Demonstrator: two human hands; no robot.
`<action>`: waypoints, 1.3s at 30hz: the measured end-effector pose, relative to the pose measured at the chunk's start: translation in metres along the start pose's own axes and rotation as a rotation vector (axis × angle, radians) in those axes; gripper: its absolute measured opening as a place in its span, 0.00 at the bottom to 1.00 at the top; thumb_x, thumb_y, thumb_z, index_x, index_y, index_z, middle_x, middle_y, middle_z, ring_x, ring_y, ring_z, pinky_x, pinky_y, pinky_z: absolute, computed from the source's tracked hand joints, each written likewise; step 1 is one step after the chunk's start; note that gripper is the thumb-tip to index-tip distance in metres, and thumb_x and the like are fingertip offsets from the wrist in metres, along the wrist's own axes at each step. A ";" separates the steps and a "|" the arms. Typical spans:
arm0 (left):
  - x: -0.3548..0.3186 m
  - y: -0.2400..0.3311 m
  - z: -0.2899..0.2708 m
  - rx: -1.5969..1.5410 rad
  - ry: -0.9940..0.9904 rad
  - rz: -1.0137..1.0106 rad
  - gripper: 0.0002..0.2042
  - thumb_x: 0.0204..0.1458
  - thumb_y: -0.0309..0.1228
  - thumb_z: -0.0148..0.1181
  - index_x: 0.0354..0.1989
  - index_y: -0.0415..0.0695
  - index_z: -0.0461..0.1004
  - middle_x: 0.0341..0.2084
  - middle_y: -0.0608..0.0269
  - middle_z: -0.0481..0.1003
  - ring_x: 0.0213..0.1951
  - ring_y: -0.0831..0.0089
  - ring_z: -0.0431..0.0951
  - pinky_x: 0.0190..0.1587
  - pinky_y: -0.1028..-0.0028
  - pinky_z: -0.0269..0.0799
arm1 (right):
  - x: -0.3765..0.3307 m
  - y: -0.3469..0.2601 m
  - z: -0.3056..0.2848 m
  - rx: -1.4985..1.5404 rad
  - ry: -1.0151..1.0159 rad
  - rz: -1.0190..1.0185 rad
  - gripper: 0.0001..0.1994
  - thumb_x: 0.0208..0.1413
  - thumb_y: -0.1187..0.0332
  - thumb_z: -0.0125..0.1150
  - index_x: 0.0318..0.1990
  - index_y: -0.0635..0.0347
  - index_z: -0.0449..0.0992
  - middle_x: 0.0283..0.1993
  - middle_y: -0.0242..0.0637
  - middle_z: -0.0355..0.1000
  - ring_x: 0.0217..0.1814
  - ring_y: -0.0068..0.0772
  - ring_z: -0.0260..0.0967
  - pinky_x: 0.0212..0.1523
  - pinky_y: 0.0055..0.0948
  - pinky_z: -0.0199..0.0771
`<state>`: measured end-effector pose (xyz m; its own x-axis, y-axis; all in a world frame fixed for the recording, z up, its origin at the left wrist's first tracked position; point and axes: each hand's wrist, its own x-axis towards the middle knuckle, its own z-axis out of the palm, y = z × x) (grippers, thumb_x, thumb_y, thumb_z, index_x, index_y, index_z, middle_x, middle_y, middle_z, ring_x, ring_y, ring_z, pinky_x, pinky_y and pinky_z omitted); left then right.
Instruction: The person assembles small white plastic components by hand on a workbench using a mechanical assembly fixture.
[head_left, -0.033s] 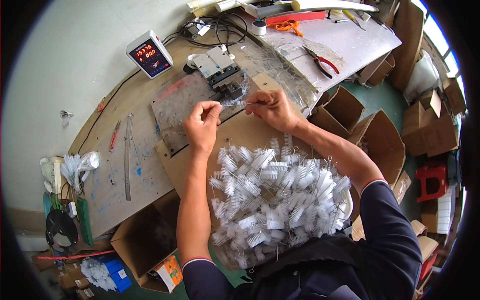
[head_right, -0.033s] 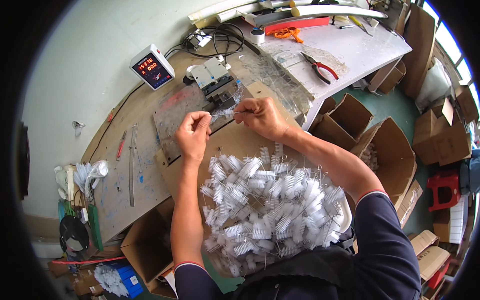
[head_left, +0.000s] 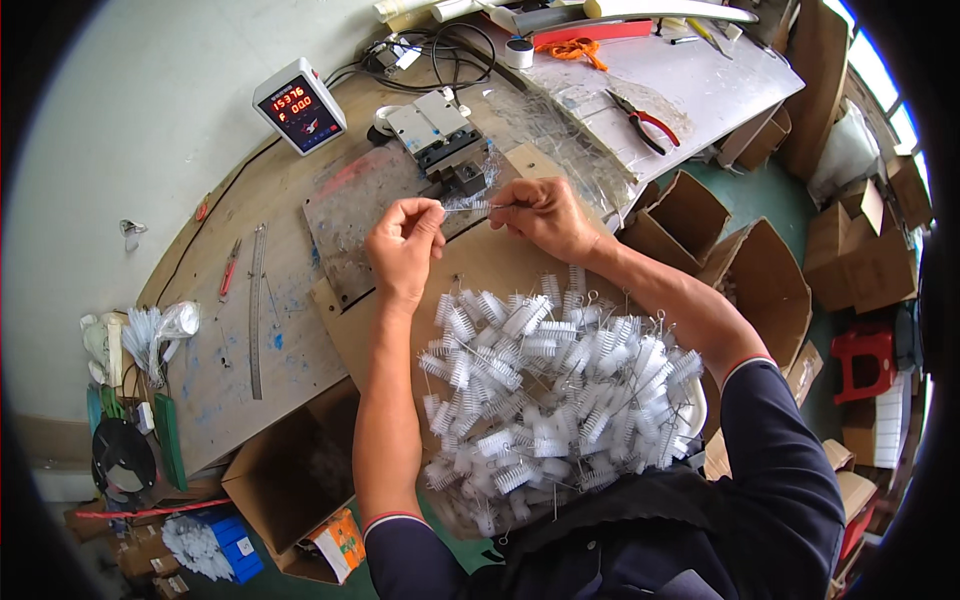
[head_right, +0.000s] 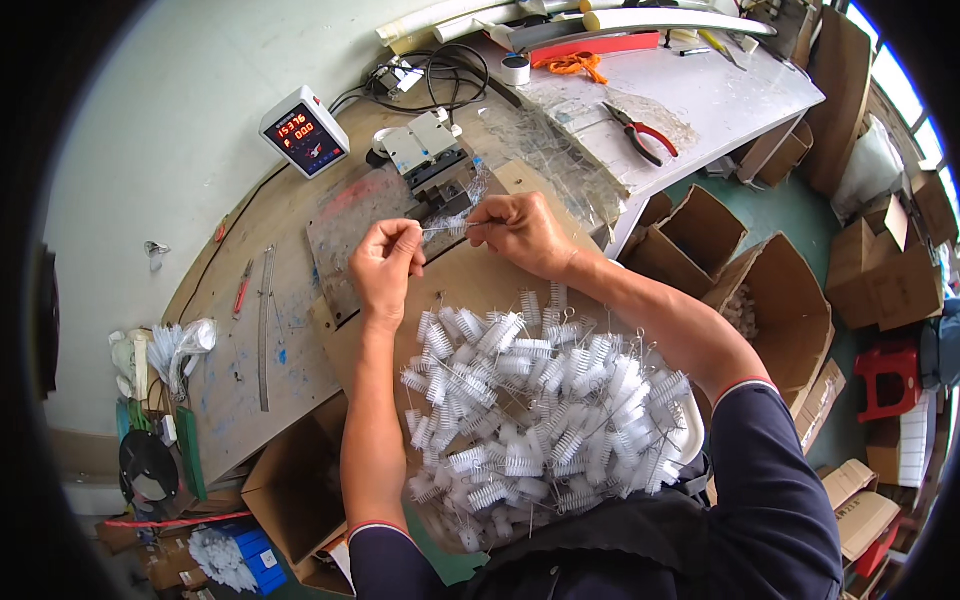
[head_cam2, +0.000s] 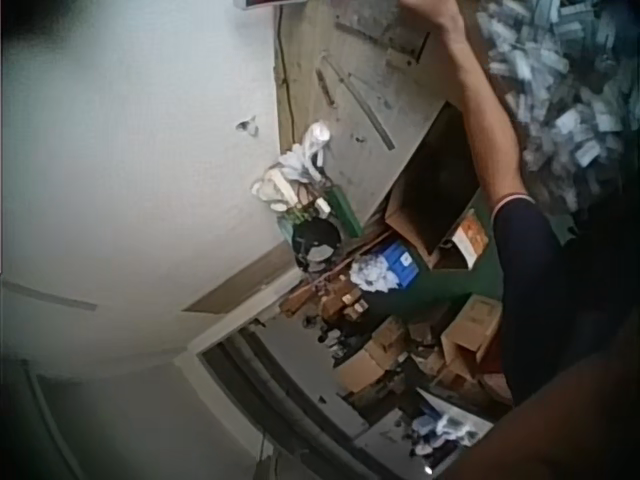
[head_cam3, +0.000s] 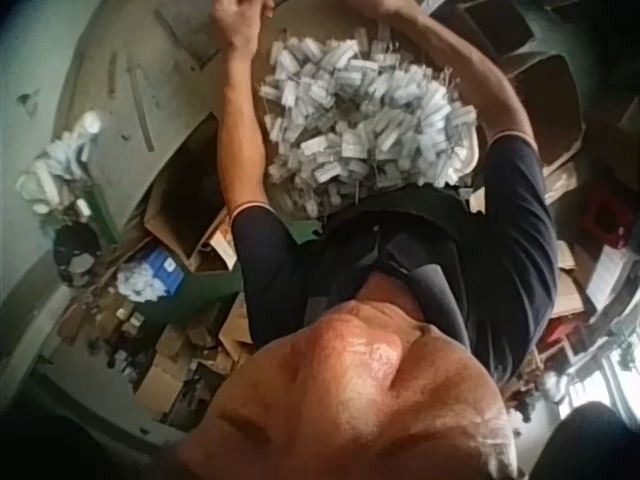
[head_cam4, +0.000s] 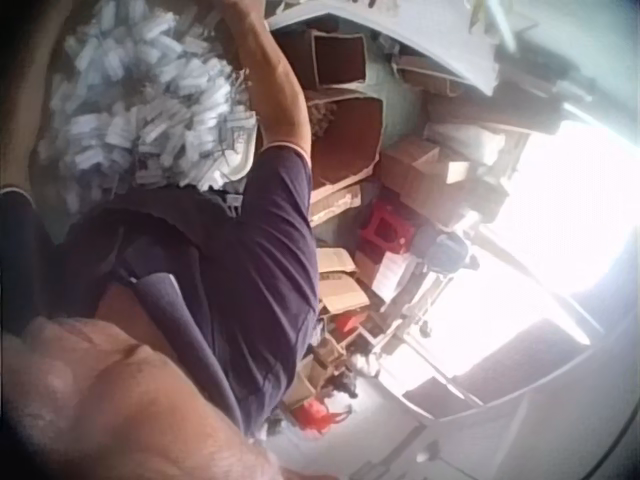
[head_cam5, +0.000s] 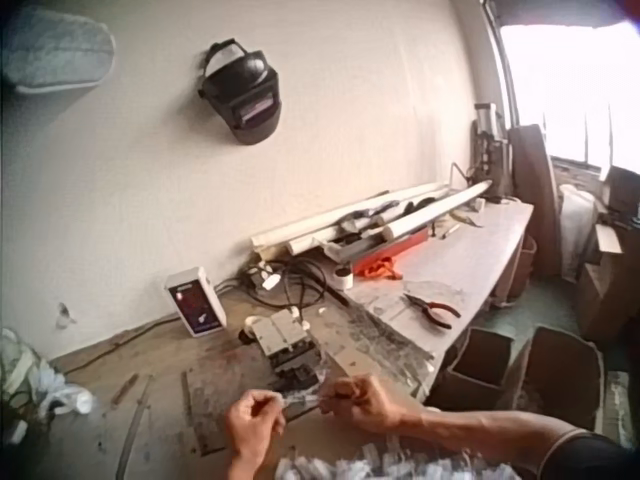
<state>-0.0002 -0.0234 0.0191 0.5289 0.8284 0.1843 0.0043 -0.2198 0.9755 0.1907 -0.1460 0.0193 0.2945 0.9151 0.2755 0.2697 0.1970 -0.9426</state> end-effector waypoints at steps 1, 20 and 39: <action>0.002 0.001 -0.001 -0.187 -0.082 -0.018 0.06 0.60 0.24 0.64 0.43 0.38 0.78 0.31 0.65 0.78 0.30 0.80 0.78 0.29 0.78 0.74 | 0.000 -0.001 0.001 0.006 -0.004 0.004 0.07 0.58 0.75 0.65 0.41 0.68 0.81 0.30 0.31 0.79 0.29 0.16 0.71 0.31 0.21 0.72; 0.009 -0.013 -0.032 -0.525 -0.026 -0.065 0.18 0.70 0.43 0.49 0.39 0.40 0.75 0.20 0.73 0.67 0.20 0.82 0.66 0.21 0.79 0.66 | -0.028 -0.062 -0.077 -0.606 -0.419 0.325 0.12 0.54 0.62 0.70 0.27 0.62 0.81 0.22 0.34 0.77 0.24 0.22 0.74 0.27 0.27 0.74; 0.006 -0.011 -0.021 -0.258 0.183 0.028 0.18 0.70 0.44 0.50 0.39 0.41 0.76 0.18 0.73 0.66 0.17 0.87 0.60 0.18 0.83 0.53 | -0.031 -0.029 -0.034 -0.682 -0.192 0.158 0.10 0.46 0.63 0.68 0.29 0.60 0.82 0.26 0.42 0.78 0.30 0.37 0.79 0.34 0.36 0.76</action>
<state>-0.0151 -0.0051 0.0115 0.3643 0.9079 0.2075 -0.2356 -0.1257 0.9637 0.2052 -0.1924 0.0441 0.2279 0.9725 0.0486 0.7676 -0.1487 -0.6234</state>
